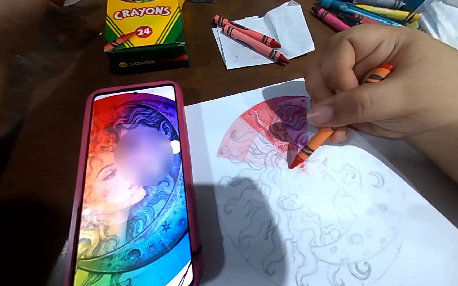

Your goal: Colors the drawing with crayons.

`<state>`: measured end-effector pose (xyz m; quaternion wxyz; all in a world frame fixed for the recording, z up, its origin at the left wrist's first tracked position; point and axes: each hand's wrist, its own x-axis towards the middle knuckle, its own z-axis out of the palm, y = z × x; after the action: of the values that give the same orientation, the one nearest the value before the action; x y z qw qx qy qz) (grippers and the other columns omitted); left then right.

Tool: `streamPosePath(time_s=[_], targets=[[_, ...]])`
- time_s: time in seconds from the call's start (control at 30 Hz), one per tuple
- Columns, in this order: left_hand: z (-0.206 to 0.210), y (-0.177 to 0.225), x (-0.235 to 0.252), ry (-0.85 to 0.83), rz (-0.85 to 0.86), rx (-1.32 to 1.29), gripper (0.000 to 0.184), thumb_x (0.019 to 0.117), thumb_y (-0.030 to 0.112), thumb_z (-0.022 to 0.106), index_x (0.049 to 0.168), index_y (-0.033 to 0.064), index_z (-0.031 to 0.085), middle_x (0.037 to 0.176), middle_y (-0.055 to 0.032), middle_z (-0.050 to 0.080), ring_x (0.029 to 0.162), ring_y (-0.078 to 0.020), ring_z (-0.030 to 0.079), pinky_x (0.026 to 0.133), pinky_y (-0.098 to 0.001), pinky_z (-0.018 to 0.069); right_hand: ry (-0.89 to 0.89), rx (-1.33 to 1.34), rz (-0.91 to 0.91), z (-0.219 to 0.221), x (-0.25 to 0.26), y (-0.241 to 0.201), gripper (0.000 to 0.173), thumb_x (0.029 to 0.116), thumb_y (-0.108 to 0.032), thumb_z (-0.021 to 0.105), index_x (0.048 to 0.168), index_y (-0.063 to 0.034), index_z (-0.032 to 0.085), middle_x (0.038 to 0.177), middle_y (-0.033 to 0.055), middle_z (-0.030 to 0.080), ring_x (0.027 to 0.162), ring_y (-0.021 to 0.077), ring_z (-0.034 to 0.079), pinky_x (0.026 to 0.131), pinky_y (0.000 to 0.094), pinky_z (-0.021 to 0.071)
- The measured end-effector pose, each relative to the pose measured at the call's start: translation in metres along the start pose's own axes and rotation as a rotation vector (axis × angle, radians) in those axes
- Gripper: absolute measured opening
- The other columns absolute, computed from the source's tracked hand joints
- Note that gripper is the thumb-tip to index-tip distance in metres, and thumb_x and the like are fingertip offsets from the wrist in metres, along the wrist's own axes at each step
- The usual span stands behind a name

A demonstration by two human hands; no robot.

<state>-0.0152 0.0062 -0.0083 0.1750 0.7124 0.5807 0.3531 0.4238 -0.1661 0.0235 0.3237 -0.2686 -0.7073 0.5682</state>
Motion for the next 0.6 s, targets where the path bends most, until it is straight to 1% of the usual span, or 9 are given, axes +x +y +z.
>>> streamPosePath(time_s=[0.03,0.13,0.2,0.27,0.37,0.43,0.5,0.57,0.6], targets=[[-0.0001,0.0001,-0.0002,-0.012,-0.004,-0.002,0.013,0.0953,0.008,0.055,0.083,0.0114,0.052,0.076,0.0085,0.048,0.067,0.0048,0.046,0.064,-0.0156,0.0429,-0.004,0.000,0.004,-0.0001,0.0000,-0.0002,0.030,0.0869,0.002,0.069,0.076,-0.0172,0.049,0.068,-0.0073,0.059,0.053,0.0001,0.060,0.048,0.0168,0.0576],[0.0006,-0.0001,0.0004,-0.020,-0.015,-0.019,0.014,0.0945,0.007,0.054,0.082,0.0132,0.052,0.076,0.0102,0.050,0.067,0.0066,0.048,0.064,-0.0138,0.0442,-0.018,-0.009,-0.009,-0.0019,-0.0005,-0.0002,0.030,0.0835,0.003,0.066,0.073,-0.0187,0.049,0.067,-0.0087,0.056,0.053,-0.0022,0.056,0.045,0.0135,0.0535],[-0.0007,-0.0002,-0.0008,-0.050,-0.047,-0.033,0.011,0.0973,0.006,0.054,0.087,0.0114,0.052,0.079,0.0092,0.049,0.070,0.0062,0.047,0.066,-0.0134,0.0442,-0.016,0.004,-0.014,-0.0006,0.0004,0.0004,0.030,0.0853,0.003,0.069,0.075,-0.0179,0.049,0.068,-0.0085,0.058,0.053,-0.0013,0.059,0.047,0.0150,0.0559],[-0.0003,-0.0002,-0.0006,-0.054,-0.041,-0.017,0.013,0.0968,0.007,0.054,0.085,0.0121,0.051,0.078,0.0092,0.048,0.068,0.0064,0.046,0.064,-0.0131,0.0430,-0.018,-0.005,0.001,-0.0001,0.0006,-0.0005,0.030,0.0868,0.001,0.070,0.076,-0.0175,0.049,0.069,-0.0080,0.059,0.054,-0.0004,0.060,0.048,0.0162,0.0576],[-0.0002,0.0004,0.0001,-0.041,-0.020,0.013,0.014,0.0943,0.007,0.055,0.083,0.0132,0.050,0.075,0.0096,0.048,0.066,0.0063,0.046,0.062,-0.0135,0.0426,-0.025,-0.012,0.001,-0.0017,-0.0003,-0.0006,0.030,0.0839,0.003,0.067,0.074,-0.0183,0.049,0.067,-0.0083,0.056,0.053,-0.0014,0.057,0.046,0.0142,0.0541],[-0.0014,0.0005,-0.0007,-0.040,-0.035,0.007,0.012,0.0956,0.007,0.055,0.085,0.0117,0.051,0.078,0.0086,0.047,0.069,0.0054,0.046,0.065,-0.0147,0.0427,-0.026,0.009,-0.005,-0.0012,0.0007,0.0005,0.030,0.0859,0.002,0.070,0.076,-0.0175,0.050,0.068,-0.0077,0.058,0.054,-0.0002,0.060,0.048,0.0158,0.0565],[-0.0009,0.0003,-0.0004,-0.035,-0.061,0.023,0.012,0.0953,0.008,0.055,0.085,0.0124,0.051,0.079,0.0089,0.048,0.069,0.0059,0.046,0.065,-0.0142,0.0430,-0.036,0.012,0.010,-0.0009,0.0019,-0.0003,0.029,0.0883,0.000,0.070,0.077,-0.0168,0.049,0.069,-0.0071,0.059,0.054,0.0007,0.061,0.049,0.0171,0.0581],[-0.0001,0.0005,-0.0002,-0.031,-0.061,0.003,0.011,0.0948,0.007,0.055,0.086,0.0121,0.052,0.079,0.0085,0.049,0.071,0.0051,0.048,0.067,-0.0158,0.0441,-0.044,0.001,0.006,-0.0021,0.0012,-0.0001,0.029,0.0860,0.002,0.068,0.075,-0.0178,0.049,0.068,-0.0080,0.057,0.053,-0.0011,0.058,0.047,0.0144,0.0549],[0.0005,0.0004,0.0003,-0.022,-0.057,0.006,0.011,0.0933,0.008,0.055,0.084,0.0140,0.051,0.078,0.0098,0.050,0.070,0.0061,0.049,0.067,-0.0150,0.0451,-0.048,0.001,0.000,-0.0030,0.0010,0.0002,0.029,0.0852,0.002,0.067,0.074,-0.0181,0.049,0.067,-0.0082,0.057,0.053,-0.0017,0.057,0.046,0.0135,0.0535]])
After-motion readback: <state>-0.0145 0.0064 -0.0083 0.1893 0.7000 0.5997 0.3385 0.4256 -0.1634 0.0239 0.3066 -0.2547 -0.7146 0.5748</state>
